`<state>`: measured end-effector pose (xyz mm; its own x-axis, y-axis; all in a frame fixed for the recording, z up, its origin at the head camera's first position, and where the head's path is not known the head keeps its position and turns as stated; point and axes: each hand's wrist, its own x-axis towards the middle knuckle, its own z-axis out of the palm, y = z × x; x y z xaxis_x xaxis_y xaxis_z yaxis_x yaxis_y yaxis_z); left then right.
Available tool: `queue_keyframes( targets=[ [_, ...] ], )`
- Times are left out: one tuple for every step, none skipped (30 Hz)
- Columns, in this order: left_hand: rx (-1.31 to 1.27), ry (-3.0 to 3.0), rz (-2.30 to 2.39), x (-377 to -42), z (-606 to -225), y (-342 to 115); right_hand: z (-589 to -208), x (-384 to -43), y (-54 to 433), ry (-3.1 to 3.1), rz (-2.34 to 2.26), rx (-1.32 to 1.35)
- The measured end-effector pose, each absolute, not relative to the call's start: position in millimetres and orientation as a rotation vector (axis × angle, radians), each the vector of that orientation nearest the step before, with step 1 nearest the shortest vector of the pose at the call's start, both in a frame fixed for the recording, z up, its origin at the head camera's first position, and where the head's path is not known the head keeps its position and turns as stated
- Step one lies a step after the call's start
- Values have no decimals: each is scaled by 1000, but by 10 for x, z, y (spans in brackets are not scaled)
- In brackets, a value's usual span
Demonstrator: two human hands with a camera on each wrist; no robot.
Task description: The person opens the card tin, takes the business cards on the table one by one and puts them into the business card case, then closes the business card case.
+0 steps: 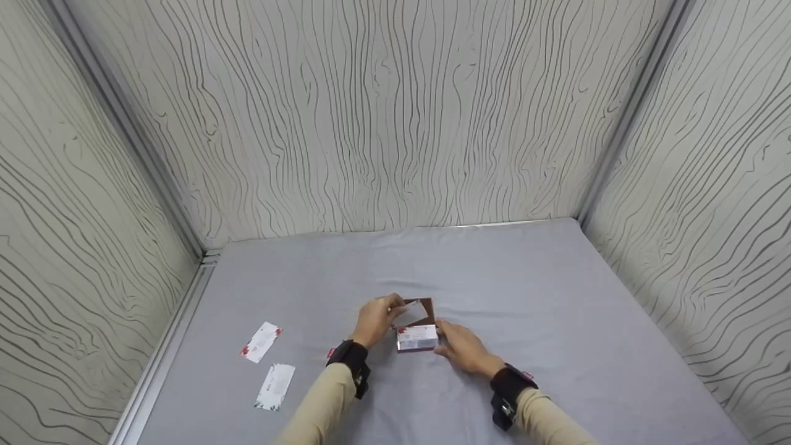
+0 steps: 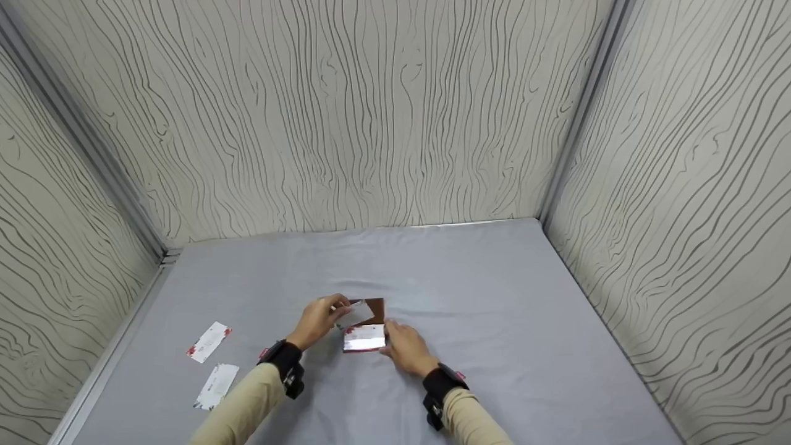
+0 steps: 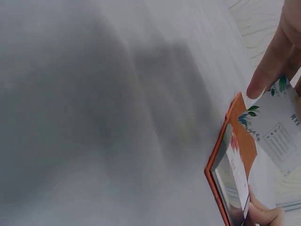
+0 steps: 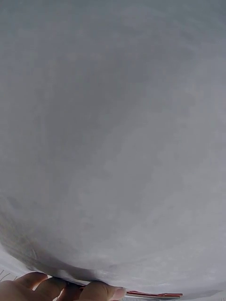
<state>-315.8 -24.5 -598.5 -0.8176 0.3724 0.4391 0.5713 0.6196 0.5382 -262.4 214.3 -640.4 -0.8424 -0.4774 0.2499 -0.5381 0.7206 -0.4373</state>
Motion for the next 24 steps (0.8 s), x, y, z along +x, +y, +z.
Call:
queue_keyframes(
  targets=[
    [-784,-2561,-1003,-3155,-5988,-224,-6404,-2624,2143,-2802,767,831],
    [-802,-2562,-1015,-3154,-5993,-204,-6403,-2626,2142,-2801,766,832],
    [-820,-2568,-1026,-3152,-5998,-186,-6402,-2628,2142,-2801,766,830],
    [-837,-2571,-1036,-3146,-5998,-170,-6402,-2630,2141,-2801,767,828],
    [-854,-2574,-1041,-3141,-6000,-157,-6400,-2631,2142,-2804,765,827],
    [-871,-2579,-1045,-3138,-6003,-147,-6398,-2631,2143,-2805,764,824],
    [-888,-2589,-1043,-3136,-6005,-139,-6399,-2632,2145,-2804,764,823],
    [-900,-2601,-1037,-3135,-6007,-134,-6398,-2632,2148,-2802,764,823],
    [-912,-2614,-1028,-3131,-6006,-130,-6402,-2634,2152,-2799,763,829],
    [-922,-2626,-1015,-3127,-6005,-129,-6406,-2637,2155,-2793,759,839],
    [-932,-2637,-1005,-3131,-6011,-129,-6409,-2639,2158,-2785,751,849],
    [-937,-2649,-1001,-3133,-6015,-129,-6413,-2641,2159,-2773,746,860],
    [-937,-2659,-991,-3134,-6021,-129,-6420,-2645,2162,-2765,739,870],
    [-943,-2657,-980,-3135,-6026,-128,-6426,-2649,2163,-2754,737,881],
    [-949,-2654,-971,-3132,-6033,-125,-6428,-2652,2163,-2748,733,891],
    [-952,-2651,-960,-3130,-6042,-123,-6430,-2653,2163,-2747,731,892],
    [-959,-2643,-954,-3124,-6051,-122,-6432,-2657,2162,-2747,731,893],
    [-965,-2638,-941,-3117,-6060,-121,-6433,-2660,2162,-2748,735,892],
    [-968,-2632,-925,-3110,-6070,-120,-6433,-2660,2161,-2754,736,891],
    [-970,-2631,-911,-3099,-6077,-121,-6433,-2661,2160,-2759,737,890],
    [-965,-2635,-893,-3088,-6083,-123,-6430,-2660,2159,-2766,737,886],
    [-958,-2637,-875,-3079,-6088,-125,-6431,-2659,2159,-2770,739,883],
    [-951,-2641,-858,-3073,-6094,-128,-6429,-2657,2158,-2775,740,878],
    [-941,-2645,-840,-3069,-6100,-131,-6427,-2652,2159,-2780,740,873]
  ],
)
